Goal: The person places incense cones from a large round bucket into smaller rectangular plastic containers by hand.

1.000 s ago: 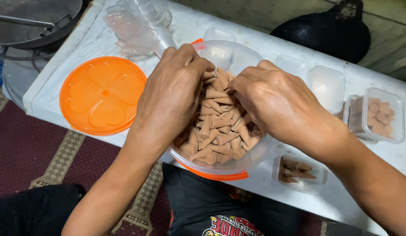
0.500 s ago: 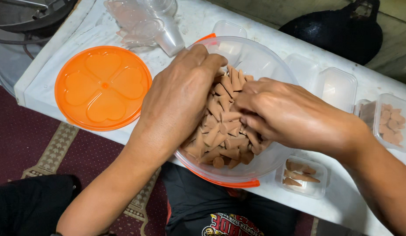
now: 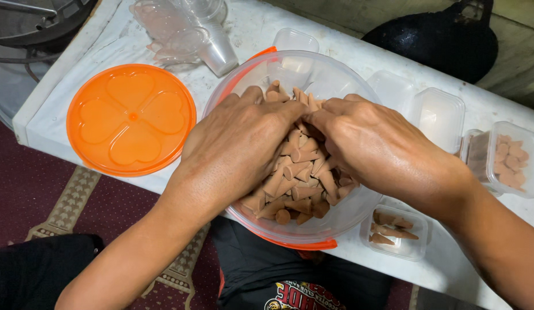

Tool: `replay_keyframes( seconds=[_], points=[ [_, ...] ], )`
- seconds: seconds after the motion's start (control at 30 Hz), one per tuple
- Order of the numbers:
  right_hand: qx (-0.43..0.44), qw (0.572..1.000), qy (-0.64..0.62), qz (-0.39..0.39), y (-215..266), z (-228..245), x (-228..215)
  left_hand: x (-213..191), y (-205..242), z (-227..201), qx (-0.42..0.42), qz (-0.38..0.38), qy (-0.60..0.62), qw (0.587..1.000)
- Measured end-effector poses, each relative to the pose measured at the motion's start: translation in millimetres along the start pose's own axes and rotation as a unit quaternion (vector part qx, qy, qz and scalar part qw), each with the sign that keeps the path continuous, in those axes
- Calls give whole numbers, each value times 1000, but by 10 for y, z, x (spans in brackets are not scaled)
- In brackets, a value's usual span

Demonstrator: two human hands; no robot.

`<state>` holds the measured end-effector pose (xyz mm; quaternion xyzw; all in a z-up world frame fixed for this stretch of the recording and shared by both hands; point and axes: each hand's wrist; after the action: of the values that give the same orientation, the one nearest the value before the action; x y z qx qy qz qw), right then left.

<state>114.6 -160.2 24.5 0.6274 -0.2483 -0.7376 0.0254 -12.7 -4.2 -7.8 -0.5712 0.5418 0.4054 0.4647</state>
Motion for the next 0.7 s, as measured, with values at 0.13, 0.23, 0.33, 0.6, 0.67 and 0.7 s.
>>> replay_keyframes(
  seconds=[0.13, 0.23, 0.33, 0.6, 0.67, 0.7],
  points=[
    [-87, 995, -49, -1, 18, -138, 41, -14, -5, 27, 13, 20, 37, 999],
    [-131, 986, -98, -22, 68, -149, -7, -94, 17, -14, -20, 36, 98, 994],
    [-85, 994, -68, -25, -6, -96, 28, -135, 9, -53, -64, 54, 92, 992],
    [-71, 997, 1, -7, -89, -35, 172, -152, 31, -74, -79, 20, 88, 993],
    [-101, 995, -13, -8, -24, -90, 88, -178, 36, -89, -87, 31, 103, 990],
    [-132, 991, -27, -11, 9, -117, 43, -194, 38, -96, -94, 43, 117, 988]
  ],
)
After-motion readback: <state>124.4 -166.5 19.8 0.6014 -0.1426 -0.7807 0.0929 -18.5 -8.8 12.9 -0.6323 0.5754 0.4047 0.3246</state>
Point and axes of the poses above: each hand's wrist, its own y-axis away from the middle knuckle, its own x-axis out of the palm, z = x × y, and after that the axes turned 8 degrees about z, right-handed
